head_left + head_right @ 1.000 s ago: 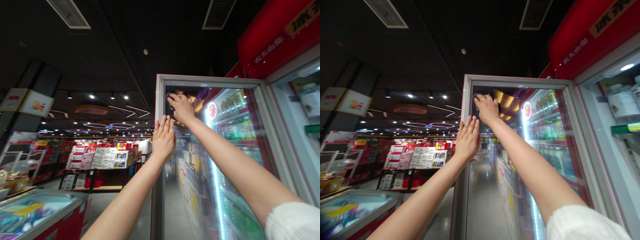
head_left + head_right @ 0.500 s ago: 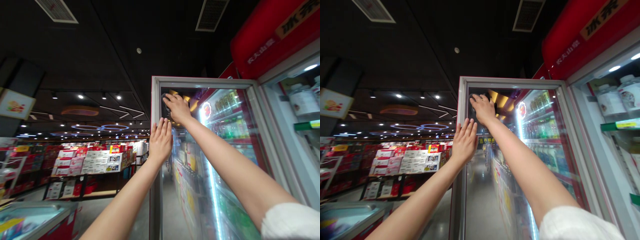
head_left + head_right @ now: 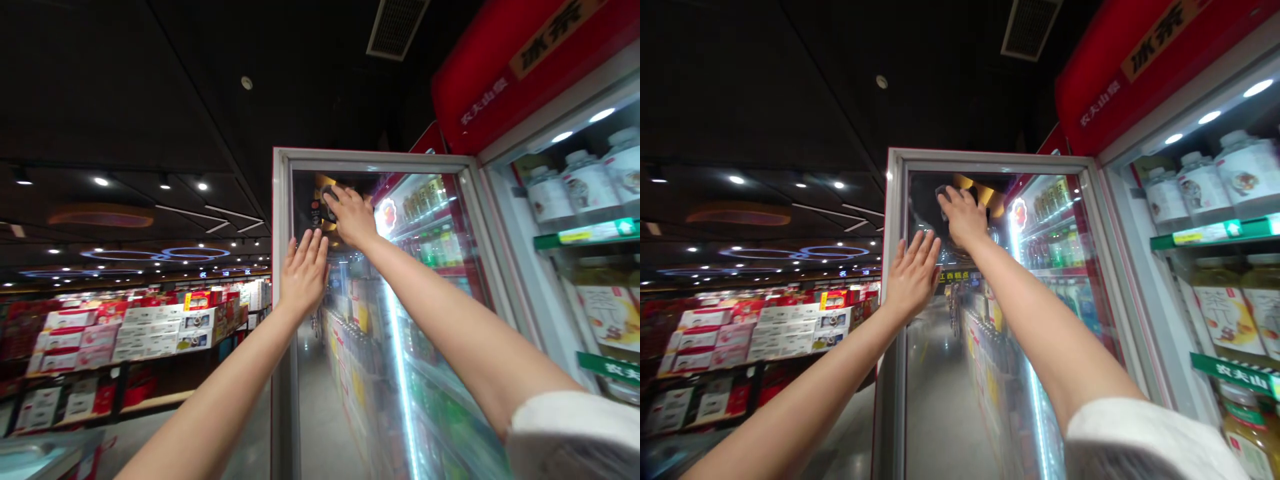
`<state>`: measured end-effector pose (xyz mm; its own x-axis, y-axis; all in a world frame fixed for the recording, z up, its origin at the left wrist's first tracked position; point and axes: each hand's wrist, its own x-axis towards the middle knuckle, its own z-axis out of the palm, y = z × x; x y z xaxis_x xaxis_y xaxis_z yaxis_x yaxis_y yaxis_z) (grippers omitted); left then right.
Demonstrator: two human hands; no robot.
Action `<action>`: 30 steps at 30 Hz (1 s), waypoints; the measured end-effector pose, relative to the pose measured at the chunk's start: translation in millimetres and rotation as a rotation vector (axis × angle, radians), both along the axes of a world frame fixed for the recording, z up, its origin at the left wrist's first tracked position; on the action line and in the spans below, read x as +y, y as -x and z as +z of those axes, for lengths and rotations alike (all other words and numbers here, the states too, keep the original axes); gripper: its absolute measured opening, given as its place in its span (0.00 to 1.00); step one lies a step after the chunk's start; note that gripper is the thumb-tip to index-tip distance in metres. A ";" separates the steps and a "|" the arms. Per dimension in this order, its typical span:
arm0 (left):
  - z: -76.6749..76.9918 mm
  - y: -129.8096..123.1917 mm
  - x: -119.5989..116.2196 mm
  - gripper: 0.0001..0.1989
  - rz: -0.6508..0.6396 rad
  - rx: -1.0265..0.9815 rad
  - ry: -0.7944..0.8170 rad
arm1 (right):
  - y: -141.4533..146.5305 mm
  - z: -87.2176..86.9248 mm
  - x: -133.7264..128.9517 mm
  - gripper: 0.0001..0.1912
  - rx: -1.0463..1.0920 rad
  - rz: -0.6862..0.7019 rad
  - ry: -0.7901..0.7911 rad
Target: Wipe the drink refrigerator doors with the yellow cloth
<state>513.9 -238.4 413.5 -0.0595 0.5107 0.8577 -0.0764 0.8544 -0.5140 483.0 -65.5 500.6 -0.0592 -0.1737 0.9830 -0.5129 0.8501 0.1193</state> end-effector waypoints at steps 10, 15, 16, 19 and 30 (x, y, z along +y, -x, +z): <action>39.3 30.7 53.2 0.33 0.012 -0.045 -0.032 | 29.2 -12.7 41.6 0.33 0.008 -0.013 0.094; 42.7 50.9 84.7 0.33 0.019 -0.023 -0.065 | 42.8 10.1 80.5 0.35 0.041 0.001 0.087; 42.2 53.6 87.3 0.34 0.019 -0.016 -0.075 | 45.5 7.9 89.3 0.34 0.019 -0.015 0.142; 41.4 58.0 89.3 0.34 0.025 0.005 -0.088 | 51.1 -15.8 102.2 0.30 -0.020 -0.038 0.271; 44.0 59.0 84.5 0.34 0.092 -0.009 -0.101 | 76.6 -2.9 140.7 0.26 0.044 -0.033 0.267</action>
<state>454.9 -153.9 457.5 -0.1104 0.4139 0.9036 -0.1527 0.8913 -0.4269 406.3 75.2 497.8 -0.0168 0.0937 0.9955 -0.4837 0.8706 -0.0901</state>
